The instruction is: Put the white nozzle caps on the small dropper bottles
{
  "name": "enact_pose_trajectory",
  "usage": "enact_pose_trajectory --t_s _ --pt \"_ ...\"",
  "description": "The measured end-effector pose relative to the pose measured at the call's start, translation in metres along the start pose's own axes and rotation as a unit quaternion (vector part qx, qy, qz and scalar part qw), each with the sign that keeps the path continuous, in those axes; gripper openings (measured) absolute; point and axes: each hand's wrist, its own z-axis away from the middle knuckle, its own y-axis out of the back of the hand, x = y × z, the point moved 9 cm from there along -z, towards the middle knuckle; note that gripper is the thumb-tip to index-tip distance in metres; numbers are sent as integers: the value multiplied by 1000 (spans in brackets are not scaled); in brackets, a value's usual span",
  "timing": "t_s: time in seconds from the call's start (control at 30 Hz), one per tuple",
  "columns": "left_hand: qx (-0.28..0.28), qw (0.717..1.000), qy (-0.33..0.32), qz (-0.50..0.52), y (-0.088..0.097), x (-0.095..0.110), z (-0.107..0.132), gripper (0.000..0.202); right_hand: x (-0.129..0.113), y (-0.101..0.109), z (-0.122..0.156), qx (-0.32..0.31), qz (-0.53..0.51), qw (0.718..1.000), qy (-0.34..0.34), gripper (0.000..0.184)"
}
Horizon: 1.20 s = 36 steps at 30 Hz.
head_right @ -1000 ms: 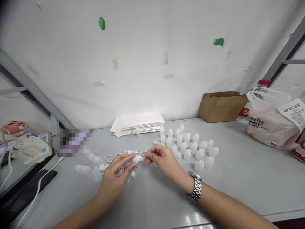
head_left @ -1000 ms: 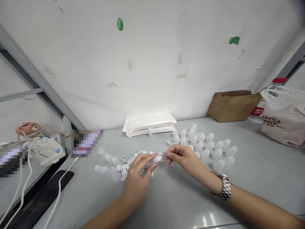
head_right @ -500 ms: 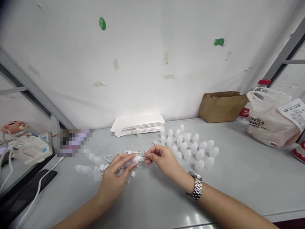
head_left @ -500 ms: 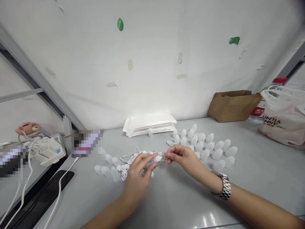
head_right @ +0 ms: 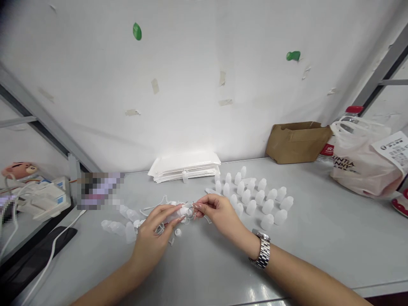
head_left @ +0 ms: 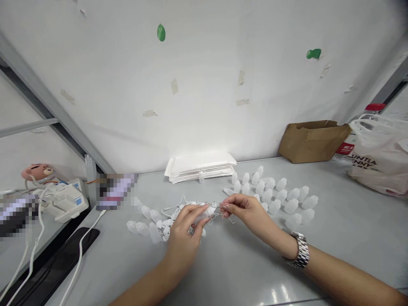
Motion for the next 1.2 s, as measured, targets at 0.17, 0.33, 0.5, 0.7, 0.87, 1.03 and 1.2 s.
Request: enact_pose_trajectory --t_s 0.17,0.33,0.5,0.7,0.87,1.03,1.2 --pt "10 1000 -9 -20 1 0 0 26 0 0 1 -2 17 999 27 16" --pt "9 999 -7 -30 2 1 -1 25 -1 0 2 -1 68 995 71 13" --pt "8 999 -11 -33 1 2 -1 25 -11 0 7 21 147 977 154 7" --pt "-7 999 -24 -33 -2 1 1 26 -13 0 9 36 190 965 176 5" --pt "-12 999 -35 -36 -4 1 2 26 -21 0 13 47 241 942 227 6" --pt "-15 998 -38 -48 -5 0 2 26 -31 -10 24 39 329 882 335 11" --pt "-14 997 -45 -54 -5 1 3 25 -33 -16 29 27 372 843 388 14"
